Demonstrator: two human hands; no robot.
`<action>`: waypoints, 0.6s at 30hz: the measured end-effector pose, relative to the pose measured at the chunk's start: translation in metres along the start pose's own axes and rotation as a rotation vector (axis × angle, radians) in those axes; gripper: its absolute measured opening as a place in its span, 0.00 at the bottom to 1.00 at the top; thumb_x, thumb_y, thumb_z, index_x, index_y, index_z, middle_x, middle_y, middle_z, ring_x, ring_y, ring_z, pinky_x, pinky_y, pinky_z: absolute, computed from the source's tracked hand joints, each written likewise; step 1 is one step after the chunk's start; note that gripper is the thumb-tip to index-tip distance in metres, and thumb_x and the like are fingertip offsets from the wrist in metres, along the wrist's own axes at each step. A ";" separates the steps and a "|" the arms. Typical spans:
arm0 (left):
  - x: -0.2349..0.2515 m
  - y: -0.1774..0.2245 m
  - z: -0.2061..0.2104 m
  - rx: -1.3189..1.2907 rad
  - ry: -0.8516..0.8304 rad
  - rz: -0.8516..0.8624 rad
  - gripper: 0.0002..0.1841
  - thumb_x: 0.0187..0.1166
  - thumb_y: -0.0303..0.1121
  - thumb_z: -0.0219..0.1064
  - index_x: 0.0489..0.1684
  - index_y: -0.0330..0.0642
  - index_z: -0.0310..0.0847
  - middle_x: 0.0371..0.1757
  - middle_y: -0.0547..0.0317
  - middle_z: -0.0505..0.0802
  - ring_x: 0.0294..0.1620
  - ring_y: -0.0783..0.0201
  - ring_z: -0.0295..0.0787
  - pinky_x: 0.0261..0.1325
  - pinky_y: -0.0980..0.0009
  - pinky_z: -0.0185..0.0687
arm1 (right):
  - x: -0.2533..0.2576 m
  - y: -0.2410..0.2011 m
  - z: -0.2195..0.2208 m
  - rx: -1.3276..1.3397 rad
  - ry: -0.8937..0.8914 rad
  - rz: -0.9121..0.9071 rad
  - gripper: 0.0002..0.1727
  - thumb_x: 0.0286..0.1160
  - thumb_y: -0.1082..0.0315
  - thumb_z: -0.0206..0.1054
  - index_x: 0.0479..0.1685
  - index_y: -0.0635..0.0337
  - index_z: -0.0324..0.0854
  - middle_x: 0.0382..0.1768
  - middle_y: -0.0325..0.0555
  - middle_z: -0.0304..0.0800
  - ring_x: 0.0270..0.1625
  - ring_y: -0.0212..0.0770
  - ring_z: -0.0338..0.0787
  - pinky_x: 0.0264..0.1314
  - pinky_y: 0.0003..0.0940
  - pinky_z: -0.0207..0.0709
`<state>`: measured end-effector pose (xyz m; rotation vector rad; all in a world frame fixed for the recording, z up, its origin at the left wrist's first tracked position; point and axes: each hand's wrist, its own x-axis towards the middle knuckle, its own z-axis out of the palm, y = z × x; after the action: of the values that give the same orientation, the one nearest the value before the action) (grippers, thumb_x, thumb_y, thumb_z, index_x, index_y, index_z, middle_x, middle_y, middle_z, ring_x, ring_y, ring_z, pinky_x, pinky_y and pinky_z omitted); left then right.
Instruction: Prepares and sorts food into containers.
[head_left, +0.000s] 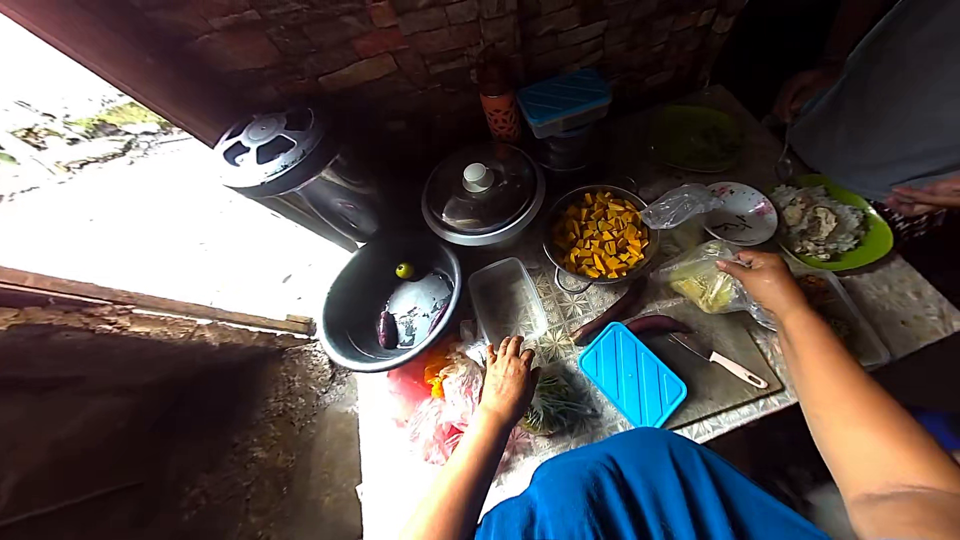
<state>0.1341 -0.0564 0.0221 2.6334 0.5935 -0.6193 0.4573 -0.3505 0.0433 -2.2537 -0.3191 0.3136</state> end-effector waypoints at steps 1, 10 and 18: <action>-0.001 0.000 0.003 -0.011 0.031 0.017 0.21 0.85 0.42 0.63 0.69 0.40 0.85 0.82 0.44 0.79 0.89 0.45 0.63 0.90 0.39 0.48 | -0.003 -0.003 -0.003 0.030 -0.004 -0.016 0.13 0.78 0.67 0.74 0.36 0.73 0.84 0.34 0.56 0.85 0.40 0.42 0.80 0.51 0.46 0.74; -0.027 0.012 0.022 -0.090 0.020 0.142 0.18 0.86 0.38 0.60 0.65 0.39 0.88 0.73 0.48 0.87 0.78 0.50 0.79 0.86 0.48 0.61 | -0.029 -0.041 -0.025 0.336 -0.057 -0.155 0.05 0.76 0.75 0.71 0.33 0.63 0.84 0.29 0.34 0.85 0.34 0.22 0.82 0.46 0.23 0.79; -0.040 0.012 0.011 -0.220 -0.100 0.140 0.20 0.88 0.40 0.60 0.71 0.40 0.84 0.75 0.46 0.86 0.79 0.48 0.79 0.85 0.49 0.64 | -0.054 -0.078 0.010 0.309 -0.228 -0.462 0.05 0.71 0.73 0.74 0.29 0.63 0.85 0.27 0.32 0.87 0.33 0.20 0.83 0.44 0.22 0.81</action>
<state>0.1031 -0.0840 0.0356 2.3983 0.4181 -0.6020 0.3938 -0.3121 0.1027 -1.7803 -0.8355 0.3450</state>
